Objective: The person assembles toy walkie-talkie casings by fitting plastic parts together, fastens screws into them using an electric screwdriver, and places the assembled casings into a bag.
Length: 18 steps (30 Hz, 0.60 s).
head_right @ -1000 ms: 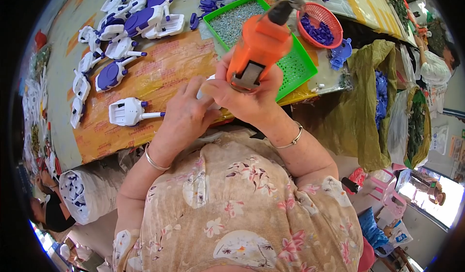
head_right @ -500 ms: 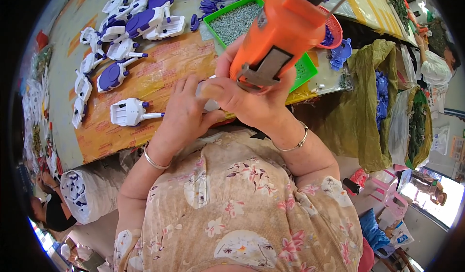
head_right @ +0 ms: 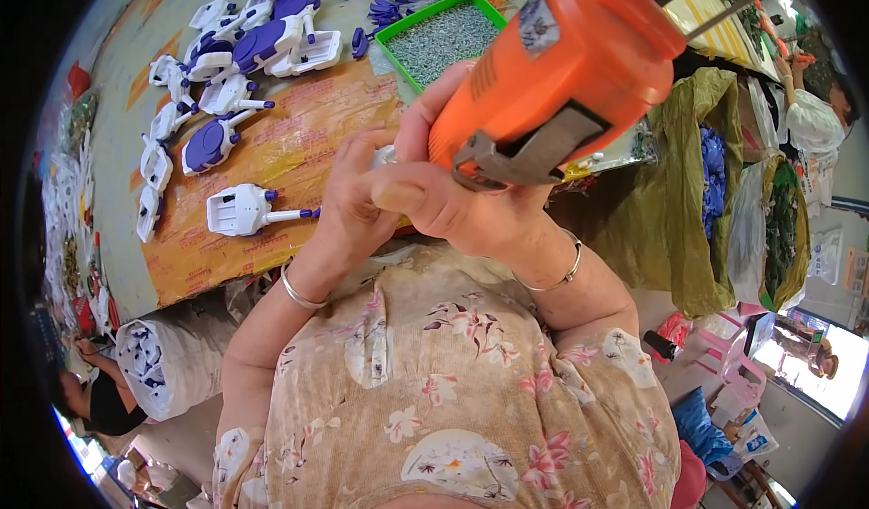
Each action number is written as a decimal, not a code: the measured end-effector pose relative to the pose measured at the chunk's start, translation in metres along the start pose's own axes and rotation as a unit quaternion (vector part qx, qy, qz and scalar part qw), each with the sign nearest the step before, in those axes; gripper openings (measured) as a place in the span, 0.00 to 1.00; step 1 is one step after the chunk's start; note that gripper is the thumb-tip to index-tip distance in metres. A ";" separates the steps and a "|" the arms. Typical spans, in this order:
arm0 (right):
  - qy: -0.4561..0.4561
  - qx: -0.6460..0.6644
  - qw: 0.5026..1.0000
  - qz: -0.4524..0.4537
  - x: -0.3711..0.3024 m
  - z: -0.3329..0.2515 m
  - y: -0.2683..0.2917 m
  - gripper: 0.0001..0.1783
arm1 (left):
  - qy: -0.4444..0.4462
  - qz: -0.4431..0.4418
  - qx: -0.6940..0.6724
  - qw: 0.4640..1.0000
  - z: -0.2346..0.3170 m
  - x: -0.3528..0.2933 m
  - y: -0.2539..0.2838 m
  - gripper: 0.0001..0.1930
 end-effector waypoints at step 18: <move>0.021 0.021 1.000 -0.002 0.002 -0.007 0.004 0.19 | 0.020 -0.005 -0.063 0.998 -0.003 -0.002 -0.001 0.08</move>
Point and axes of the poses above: each hand's wrist, its own x-axis towards the middle knuckle, its own y-axis out of the back of the hand, z = x × y, the point moved 1 cm from there along x, towards the middle knuckle, and after that the axes turned 7 degrees about z, right-handed, at the moved point
